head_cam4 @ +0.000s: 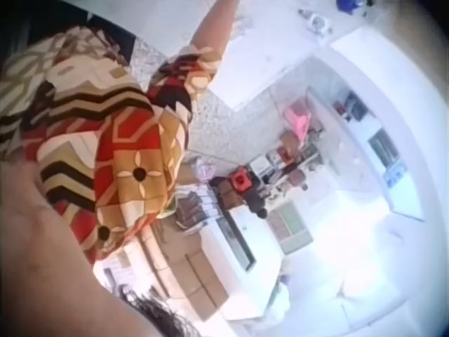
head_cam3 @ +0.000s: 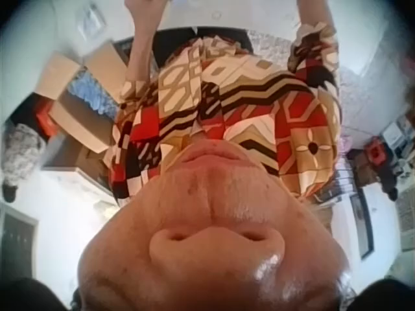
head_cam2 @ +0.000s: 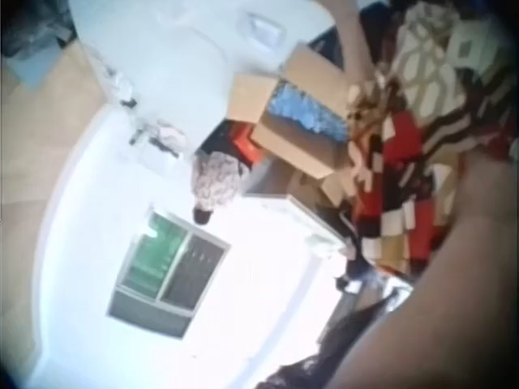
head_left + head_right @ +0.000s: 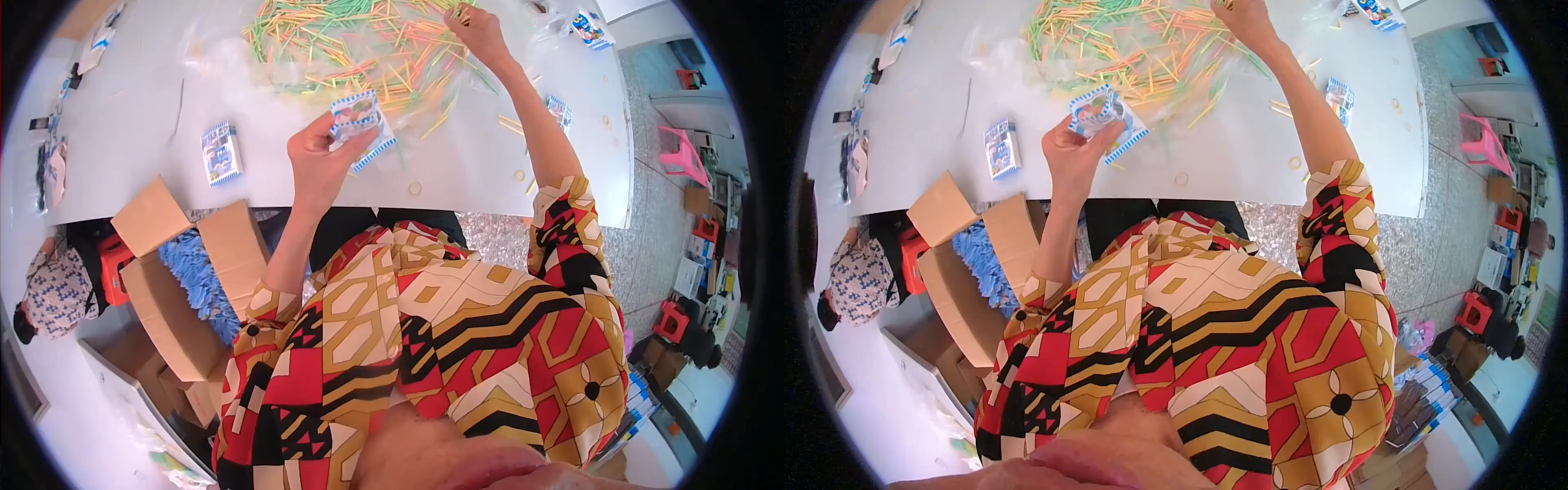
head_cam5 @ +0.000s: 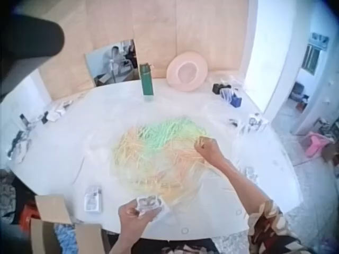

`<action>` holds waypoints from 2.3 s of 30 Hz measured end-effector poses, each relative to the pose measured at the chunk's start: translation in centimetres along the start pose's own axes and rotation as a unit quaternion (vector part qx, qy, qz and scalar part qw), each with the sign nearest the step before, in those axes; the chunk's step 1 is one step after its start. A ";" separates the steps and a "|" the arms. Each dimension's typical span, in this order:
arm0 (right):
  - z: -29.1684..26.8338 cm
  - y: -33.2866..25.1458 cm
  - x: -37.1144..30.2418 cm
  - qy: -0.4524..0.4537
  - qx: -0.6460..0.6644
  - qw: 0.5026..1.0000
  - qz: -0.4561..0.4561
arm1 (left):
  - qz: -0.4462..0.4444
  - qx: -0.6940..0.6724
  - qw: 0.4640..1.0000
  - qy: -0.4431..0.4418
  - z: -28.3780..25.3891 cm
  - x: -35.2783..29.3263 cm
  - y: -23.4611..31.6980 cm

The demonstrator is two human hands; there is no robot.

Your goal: Manually fill small plastic bags with items and seal them at a production table.

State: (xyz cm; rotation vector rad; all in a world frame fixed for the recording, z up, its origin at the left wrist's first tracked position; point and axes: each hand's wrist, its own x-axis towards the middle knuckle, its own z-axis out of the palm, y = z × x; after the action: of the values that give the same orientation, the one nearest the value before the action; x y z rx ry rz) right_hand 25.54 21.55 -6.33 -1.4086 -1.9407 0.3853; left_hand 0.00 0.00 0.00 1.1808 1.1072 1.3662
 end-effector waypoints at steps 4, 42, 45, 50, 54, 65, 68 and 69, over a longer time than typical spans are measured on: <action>0.8 2.4 -0.2 0.018 -0.021 0.988 -0.153 | -0.006 0.034 0.999 -0.002 0.7 0.9 -0.8; -7.8 -19.3 -5.4 -0.243 0.218 0.942 -0.081 | 0.020 0.141 0.989 -0.033 1.3 2.8 -2.8; -7.2 -18.5 -5.0 -0.223 0.201 0.950 -0.090 | 0.033 0.144 0.989 -0.029 1.3 2.9 -2.8; -6.9 -18.2 -4.9 -0.176 0.338 0.872 -0.307 | 0.045 0.146 0.988 -0.033 1.2 3.0 -3.0; -6.5 -18.1 -5.2 -0.282 0.251 0.921 -0.095 | 0.057 0.151 0.986 -0.035 1.4 3.1 -2.9; -7.0 -16.6 -6.3 -0.269 0.437 0.857 0.045 | 0.029 0.005 0.996 -0.087 1.2 2.7 -2.6; -5.3 -14.2 -8.0 -0.244 0.377 0.893 -0.018 | 0.021 -0.012 0.995 -0.093 1.5 2.7 -2.2; -4.9 -13.7 -8.4 -0.242 0.377 0.894 -0.017 | 0.021 -0.012 0.995 -0.096 1.6 2.7 -2.1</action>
State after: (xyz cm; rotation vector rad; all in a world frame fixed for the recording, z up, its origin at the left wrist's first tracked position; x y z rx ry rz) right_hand 20.58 8.11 2.36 -0.7971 -1.8424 1.4087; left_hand 1.64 2.94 -1.60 1.2952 0.9323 1.2643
